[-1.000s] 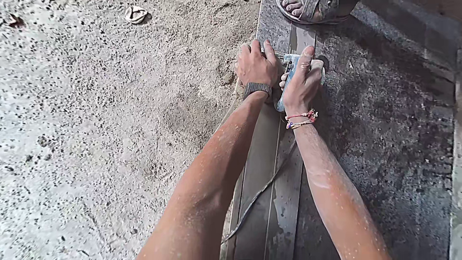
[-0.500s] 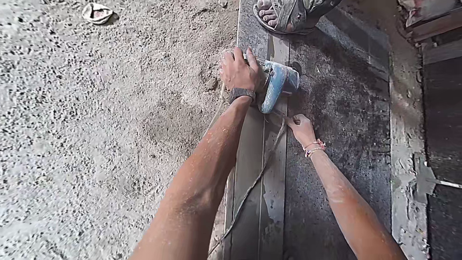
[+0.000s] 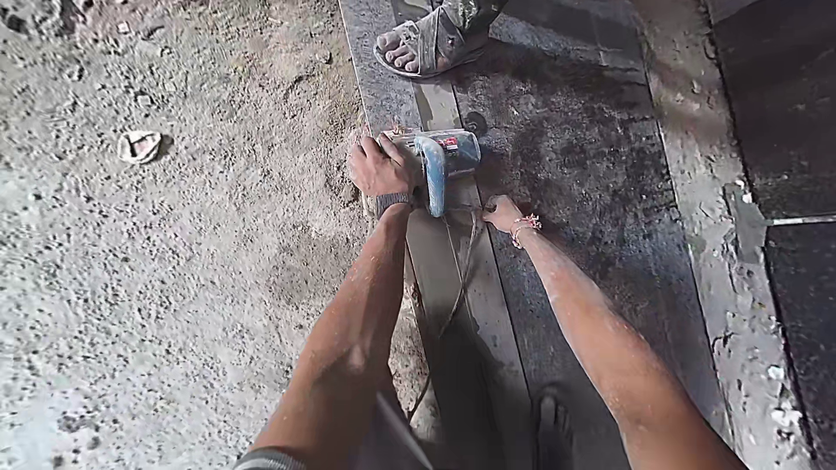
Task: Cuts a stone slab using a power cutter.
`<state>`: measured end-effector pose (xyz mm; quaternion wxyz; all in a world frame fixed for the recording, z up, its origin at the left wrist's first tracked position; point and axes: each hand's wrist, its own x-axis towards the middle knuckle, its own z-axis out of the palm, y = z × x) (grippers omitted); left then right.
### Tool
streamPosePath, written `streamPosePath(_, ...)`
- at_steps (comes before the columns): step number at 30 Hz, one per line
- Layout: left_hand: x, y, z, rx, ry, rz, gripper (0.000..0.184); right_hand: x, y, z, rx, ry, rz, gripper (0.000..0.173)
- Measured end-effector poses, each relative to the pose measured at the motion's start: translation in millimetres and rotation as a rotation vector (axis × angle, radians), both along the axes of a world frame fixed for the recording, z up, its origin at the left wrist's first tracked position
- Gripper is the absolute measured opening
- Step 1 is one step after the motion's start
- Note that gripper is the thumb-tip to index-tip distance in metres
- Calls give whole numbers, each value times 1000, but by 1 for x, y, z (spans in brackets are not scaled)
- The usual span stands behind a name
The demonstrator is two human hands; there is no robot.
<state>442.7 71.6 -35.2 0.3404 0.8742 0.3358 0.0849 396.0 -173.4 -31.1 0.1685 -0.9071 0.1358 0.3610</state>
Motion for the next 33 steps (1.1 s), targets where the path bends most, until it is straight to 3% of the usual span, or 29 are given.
streamPosePath(7,2,-4,11,10,134,-14,53,0,-1,-3,-56,39,-56,43)
streamPosePath(13,4,-6,12,73,130,-3,55,18,-12,9,-42,156,24,57)
streamPosePath(19,4,-4,1,104,112,21,57,59,-28,36,-137,311,415,75)
streamPosePath(24,9,-16,8,94,84,68,53,123,-92,111,-183,120,773,59)
streamPosePath(27,14,-15,13,110,75,76,52,151,-141,137,-225,97,803,58)
streamPosePath(31,18,-18,13,108,105,94,53,150,-221,109,-245,26,677,60)
streamPosePath(33,17,-18,13,109,108,113,53,109,-271,69,-193,-142,620,64)
